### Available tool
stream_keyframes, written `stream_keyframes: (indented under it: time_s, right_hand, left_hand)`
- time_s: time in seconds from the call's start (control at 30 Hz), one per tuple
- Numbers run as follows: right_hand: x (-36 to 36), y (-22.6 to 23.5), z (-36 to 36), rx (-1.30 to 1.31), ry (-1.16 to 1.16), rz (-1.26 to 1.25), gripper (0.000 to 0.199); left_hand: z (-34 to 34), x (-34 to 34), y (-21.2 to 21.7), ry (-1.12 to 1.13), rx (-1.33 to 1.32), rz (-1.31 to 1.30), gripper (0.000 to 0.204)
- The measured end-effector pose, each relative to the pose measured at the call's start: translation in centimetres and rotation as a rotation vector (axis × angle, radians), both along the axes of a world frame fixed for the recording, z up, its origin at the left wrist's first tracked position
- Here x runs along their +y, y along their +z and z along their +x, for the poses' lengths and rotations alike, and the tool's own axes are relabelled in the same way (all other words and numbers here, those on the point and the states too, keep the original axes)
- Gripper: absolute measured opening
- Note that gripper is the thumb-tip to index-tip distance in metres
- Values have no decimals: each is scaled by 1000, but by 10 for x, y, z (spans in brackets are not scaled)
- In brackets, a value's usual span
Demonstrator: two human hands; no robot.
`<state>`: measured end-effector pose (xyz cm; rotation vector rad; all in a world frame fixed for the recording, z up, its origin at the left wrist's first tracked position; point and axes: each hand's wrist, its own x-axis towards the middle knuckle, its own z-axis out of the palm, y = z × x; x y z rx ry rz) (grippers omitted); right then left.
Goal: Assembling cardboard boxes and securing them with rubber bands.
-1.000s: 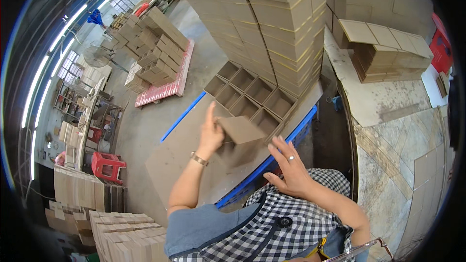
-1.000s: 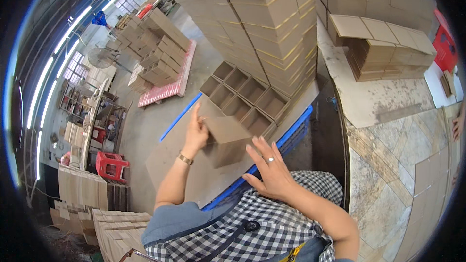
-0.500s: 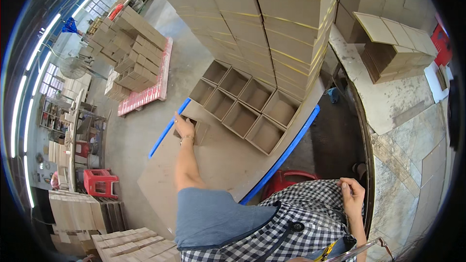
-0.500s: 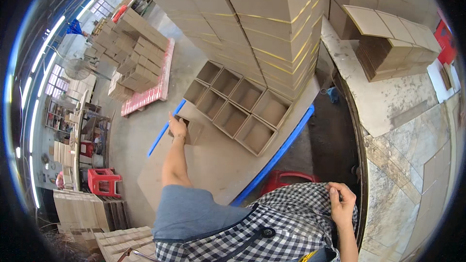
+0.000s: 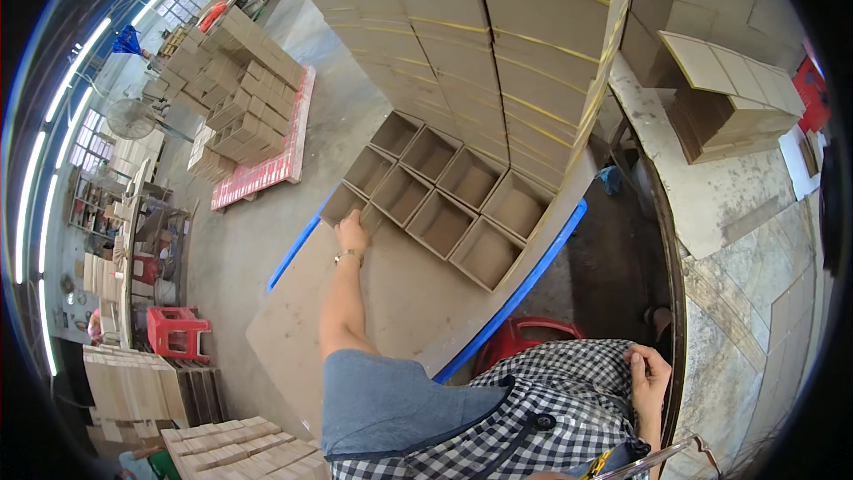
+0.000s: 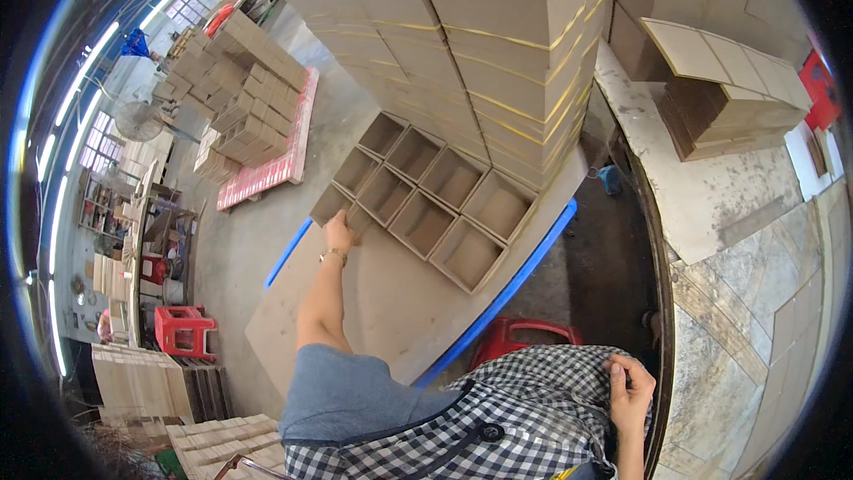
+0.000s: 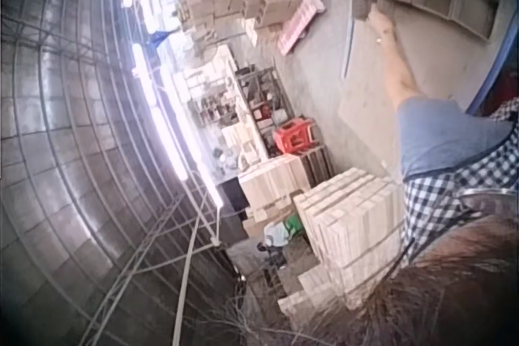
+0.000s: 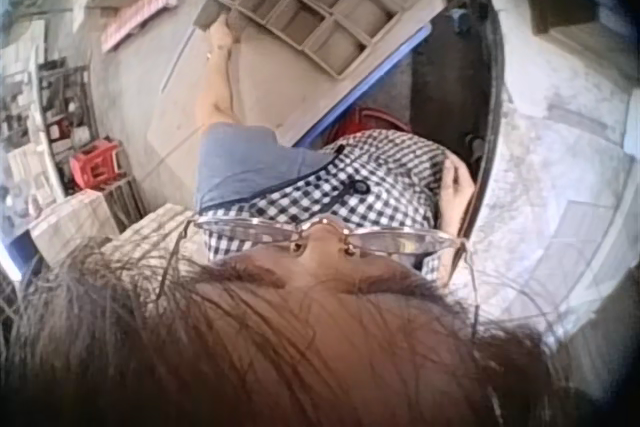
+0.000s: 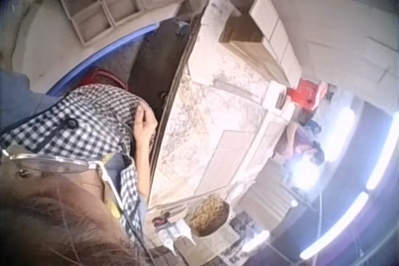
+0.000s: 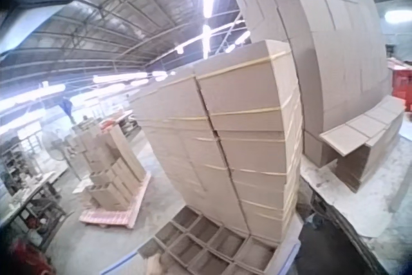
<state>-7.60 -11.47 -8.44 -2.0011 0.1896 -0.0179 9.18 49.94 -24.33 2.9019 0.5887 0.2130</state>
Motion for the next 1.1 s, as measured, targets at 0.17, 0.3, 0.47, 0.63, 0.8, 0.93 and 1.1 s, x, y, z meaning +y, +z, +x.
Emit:
stream_keyframes:
  time_s: [0.17, 0.3, 0.47, 0.63, 0.8, 0.93, 1.1]
  right_hand:
    - [-1, -6, -13, 14, -40, -21, 13]
    - [0, 0, -18, -36, -25, -76, 10]
    - [-14, 11, -28, -84, 3, -143, 11]
    - [-50, 43, -73, -182, -185, 83, 11]
    - [-105, 56, -149, -345, -638, -108, 14]
    - [-163, 71, -231, -263, -972, -682, 9]
    - [-222, 105, -329, 170, -1348, -967, 48]
  left_hand:
    - [-1, 0, 1, 71, -55, -139, 22]
    - [11, -23, 28, 148, 30, -158, 21]
    - [33, -8, 7, 109, -138, 17, 40]
    - [52, -84, 73, -172, -439, 54, 25]
    - [21, -381, 198, -943, -402, -626, 6]
    - [6, -598, 251, -1916, -330, -543, 14]
    - [-12, -783, 242, -2231, -287, -383, 34]
